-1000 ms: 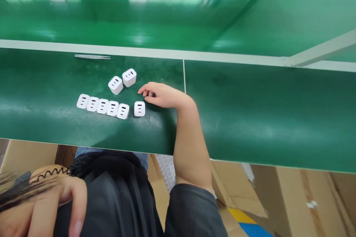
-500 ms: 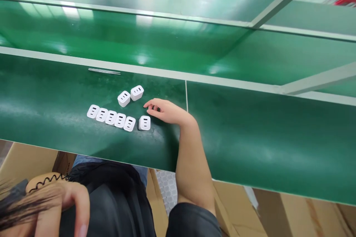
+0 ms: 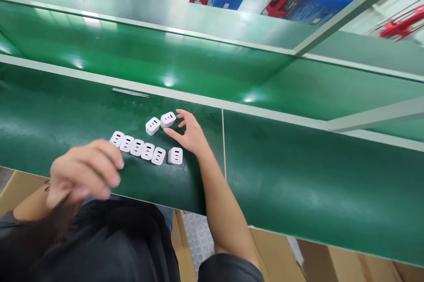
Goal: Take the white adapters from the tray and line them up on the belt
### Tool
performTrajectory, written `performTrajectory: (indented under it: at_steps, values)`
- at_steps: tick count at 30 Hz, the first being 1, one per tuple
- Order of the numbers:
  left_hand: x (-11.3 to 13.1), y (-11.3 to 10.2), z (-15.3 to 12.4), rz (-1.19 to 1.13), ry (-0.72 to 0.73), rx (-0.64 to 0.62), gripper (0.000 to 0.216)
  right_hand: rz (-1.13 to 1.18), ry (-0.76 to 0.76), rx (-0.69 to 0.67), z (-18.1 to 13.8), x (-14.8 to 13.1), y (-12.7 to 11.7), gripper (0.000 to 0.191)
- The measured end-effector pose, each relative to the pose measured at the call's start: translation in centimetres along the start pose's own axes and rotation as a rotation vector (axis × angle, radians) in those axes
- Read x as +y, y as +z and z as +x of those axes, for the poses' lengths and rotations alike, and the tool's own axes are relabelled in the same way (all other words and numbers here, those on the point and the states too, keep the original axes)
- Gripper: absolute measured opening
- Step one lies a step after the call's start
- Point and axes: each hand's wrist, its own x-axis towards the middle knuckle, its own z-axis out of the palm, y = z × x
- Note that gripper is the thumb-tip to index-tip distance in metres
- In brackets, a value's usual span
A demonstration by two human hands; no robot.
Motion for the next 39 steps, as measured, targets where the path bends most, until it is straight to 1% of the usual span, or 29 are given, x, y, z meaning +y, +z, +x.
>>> performTrajectory:
  at_steps: [1, 2, 4, 6, 7, 10, 12, 15, 17, 18, 21, 23, 26, 30, 33, 39]
  values:
    - [-1.2, -0.7, 1.2, -0.050, 0.023, 0.030, 0.035, 0.002, -0.031, 0.027, 0.2, -0.1, 0.8, 0.073]
    - [-2.3, -1.2, 2.3, -0.051, 0.024, 0.029, 0.027, -0.004, -0.049, 0.048, 0.4, -0.3, 1.5, 0.069]
    - [-4.3, -1.5, 4.0, 0.001, 0.021, 0.009, 0.019, -0.025, -0.039, 0.077, 0.8, -0.5, 2.2, 0.059]
    - [-5.4, -0.8, 5.0, 0.088, 0.027, -0.021, 0.017, -0.012, -0.004, 0.064, 0.9, -0.3, 1.8, 0.053]
    - [-5.7, -0.3, 5.2, 0.136, 0.036, -0.039, 0.017, 0.014, -0.003, 0.031, 0.8, -0.2, 1.1, 0.052]
    - [-5.8, 1.7, 5.3, 0.318, 0.081, -0.116, 0.022, 0.101, -0.081, -0.163, -0.1, 0.5, -2.1, 0.052]
    - [-5.7, 2.7, 5.2, 0.415, 0.107, -0.177, 0.028, 0.102, -0.109, -0.313, -1.1, 0.7, -4.6, 0.050]
    - [-5.8, 3.6, 4.8, 0.463, 0.113, -0.240, 0.033, 0.032, -0.042, -0.506, -3.2, 0.4, -7.1, 0.049]
    - [-5.9, 3.9, 4.7, 0.479, 0.102, -0.257, 0.037, 0.009, -0.009, -0.569, -4.6, 0.2, -7.4, 0.050]
    - [-5.8, 4.1, 4.7, 0.491, 0.098, -0.261, 0.038, 0.013, -0.007, -0.568, -5.3, 0.2, -7.3, 0.050]
    - [-5.7, 4.9, 4.9, 0.525, 0.110, -0.270, 0.042, 0.056, -0.041, -0.481, -7.0, 0.7, -6.3, 0.051]
    - [-5.6, 5.5, 5.2, 0.550, 0.128, -0.267, 0.045, 0.071, -0.064, -0.441, -7.6, 1.2, -5.7, 0.051]
    - [-5.6, 6.2, 5.3, 0.607, 0.156, -0.216, 0.048, 0.093, -0.094, -0.433, -7.6, 2.0, -5.2, 0.051]
    - [-5.8, 6.3, 4.8, 0.624, 0.149, -0.127, 0.051, 0.135, -0.124, -0.430, -7.4, 2.3, -5.2, 0.050]
    - [-5.9, 6.2, 4.4, 0.633, 0.153, -0.122, 0.052, 0.130, -0.140, -0.427, -7.4, 2.2, -5.2, 0.049]
    - [-5.7, 6.2, 4.2, 0.615, 0.169, -0.152, 0.050, 0.120, -0.148, -0.432, -7.4, 1.9, -5.4, 0.048]
